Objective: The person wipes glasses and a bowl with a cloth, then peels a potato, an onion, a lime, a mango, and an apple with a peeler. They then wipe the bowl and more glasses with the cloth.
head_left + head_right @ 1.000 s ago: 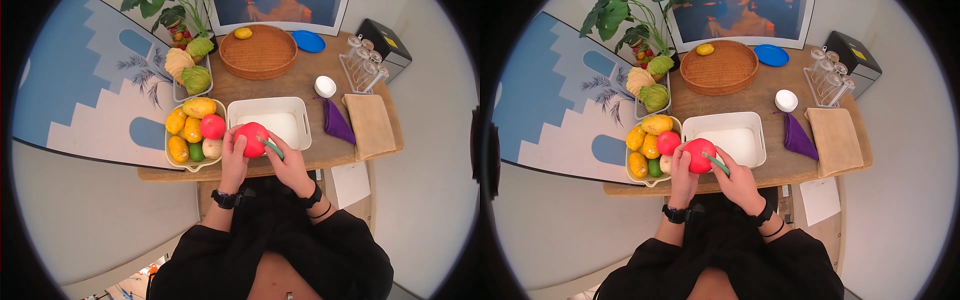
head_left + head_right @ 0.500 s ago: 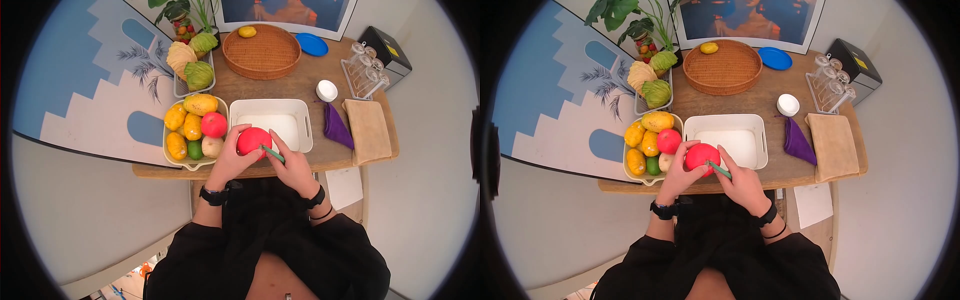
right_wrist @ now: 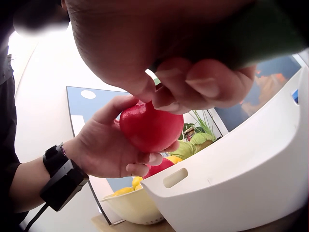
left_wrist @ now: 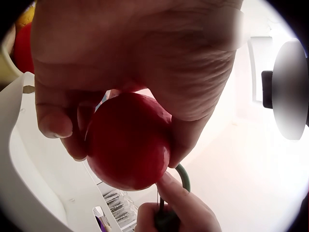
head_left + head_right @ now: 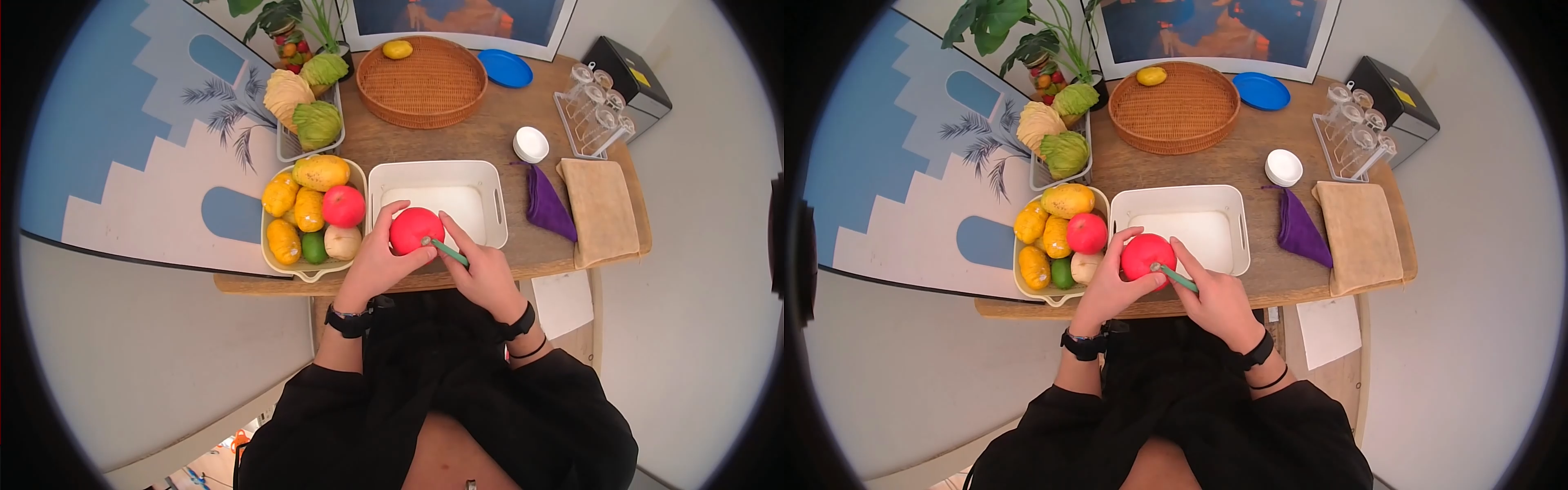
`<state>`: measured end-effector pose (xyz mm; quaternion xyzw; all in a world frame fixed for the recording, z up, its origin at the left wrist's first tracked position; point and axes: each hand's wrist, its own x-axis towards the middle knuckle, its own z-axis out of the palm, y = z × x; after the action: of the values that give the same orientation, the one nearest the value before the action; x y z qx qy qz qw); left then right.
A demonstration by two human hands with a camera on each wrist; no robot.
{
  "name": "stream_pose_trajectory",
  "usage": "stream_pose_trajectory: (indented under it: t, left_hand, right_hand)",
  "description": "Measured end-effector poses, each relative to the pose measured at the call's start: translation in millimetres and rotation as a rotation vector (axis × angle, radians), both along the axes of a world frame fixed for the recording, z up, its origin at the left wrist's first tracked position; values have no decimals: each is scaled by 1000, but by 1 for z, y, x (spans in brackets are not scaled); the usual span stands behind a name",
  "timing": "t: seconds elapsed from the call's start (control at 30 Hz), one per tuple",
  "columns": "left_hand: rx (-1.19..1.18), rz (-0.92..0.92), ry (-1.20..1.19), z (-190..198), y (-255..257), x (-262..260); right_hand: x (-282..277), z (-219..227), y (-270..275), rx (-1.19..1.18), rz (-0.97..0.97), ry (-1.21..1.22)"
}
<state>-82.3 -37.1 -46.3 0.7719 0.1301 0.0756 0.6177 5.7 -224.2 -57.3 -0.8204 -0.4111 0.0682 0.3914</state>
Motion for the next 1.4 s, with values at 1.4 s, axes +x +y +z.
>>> stream_pose_trajectory:
  t: [1.4]
  left_hand:
    - [-308,-138,105,-10,4,4]
  right_hand:
    - [4,7,-11,123,84,31]
